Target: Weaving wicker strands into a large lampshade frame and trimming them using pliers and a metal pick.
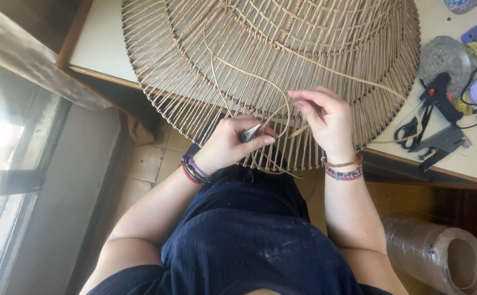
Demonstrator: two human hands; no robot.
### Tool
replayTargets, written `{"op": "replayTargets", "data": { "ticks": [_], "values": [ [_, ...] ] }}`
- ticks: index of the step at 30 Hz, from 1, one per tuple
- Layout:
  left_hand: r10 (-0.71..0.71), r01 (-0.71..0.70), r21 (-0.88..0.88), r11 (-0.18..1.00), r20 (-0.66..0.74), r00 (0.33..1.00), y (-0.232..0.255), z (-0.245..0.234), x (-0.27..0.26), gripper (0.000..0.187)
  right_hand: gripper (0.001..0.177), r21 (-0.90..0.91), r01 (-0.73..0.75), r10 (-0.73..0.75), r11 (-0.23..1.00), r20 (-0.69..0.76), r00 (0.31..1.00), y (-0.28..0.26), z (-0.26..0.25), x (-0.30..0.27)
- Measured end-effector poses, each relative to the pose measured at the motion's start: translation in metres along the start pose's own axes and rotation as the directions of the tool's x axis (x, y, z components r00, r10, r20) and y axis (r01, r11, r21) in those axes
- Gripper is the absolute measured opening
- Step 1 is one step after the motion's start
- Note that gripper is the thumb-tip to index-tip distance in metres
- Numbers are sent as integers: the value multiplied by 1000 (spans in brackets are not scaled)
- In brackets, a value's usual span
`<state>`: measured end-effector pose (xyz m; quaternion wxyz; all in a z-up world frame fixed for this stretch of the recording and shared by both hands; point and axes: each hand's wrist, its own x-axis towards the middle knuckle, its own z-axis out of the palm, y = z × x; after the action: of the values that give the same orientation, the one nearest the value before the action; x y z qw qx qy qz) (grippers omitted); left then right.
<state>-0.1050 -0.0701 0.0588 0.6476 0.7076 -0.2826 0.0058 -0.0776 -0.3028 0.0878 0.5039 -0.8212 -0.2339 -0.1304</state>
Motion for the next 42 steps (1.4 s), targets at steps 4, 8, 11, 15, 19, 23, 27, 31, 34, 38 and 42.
{"op": "replayTargets", "data": {
  "ticks": [4, 8, 11, 15, 19, 23, 27, 31, 34, 38, 42],
  "values": [
    [-63, 62, -12, 998, -58, 996, -36, 4, -13, 11, 31, -175, 73, -88, 982, -79, 993, -5, -15, -12],
    [-92, 88, -38, 995, -139, 986, -22, 9, -14, 10, 14, -151, -143, 111, 978, -204, 973, 2, -30, -55],
    [-20, 17, -14, 1000, -208, 978, -14, 19, -20, 12, 11, 5, -297, 296, 955, -87, 951, -8, -22, -82],
    [33, -39, -12, 999, -307, 951, -26, 32, -48, 12, 13, 191, -327, 320, 925, 69, 945, -33, -6, -91],
    [48, -47, 11, 999, -341, 939, -24, 30, -57, 12, 9, 189, -230, 223, 955, 58, 973, -31, 2, -87],
    [46, -50, -6, 999, -297, 954, -9, 23, -57, 10, 23, 10, -91, 92, 996, -90, 992, -29, 8, -83],
    [125, -86, 129, 988, -331, 935, 7, 23, -59, 17, 29, 50, -78, 72, 996, 112, 991, -38, 22, -79],
    [145, -99, 137, 986, -390, 909, -10, 21, -69, 23, 39, 114, -140, 130, 983, 95, 987, -35, 30, -90],
    [108, -65, 125, 990, -370, 923, -14, 14, -74, 17, 31, 138, -180, 178, 974, 29, 984, -22, 22, -107],
    [39, -20, 61, 998, -331, 943, -12, 1, -77, 17, 14, 11, -171, 169, 985, -233, 958, -16, 14, -114],
    [-6, 9, 16, 1000, -211, 978, -9, -6, -73, 15, 36, -24, 61, -64, 998, -154, 986, -29, 18, -86]
  ]
}}
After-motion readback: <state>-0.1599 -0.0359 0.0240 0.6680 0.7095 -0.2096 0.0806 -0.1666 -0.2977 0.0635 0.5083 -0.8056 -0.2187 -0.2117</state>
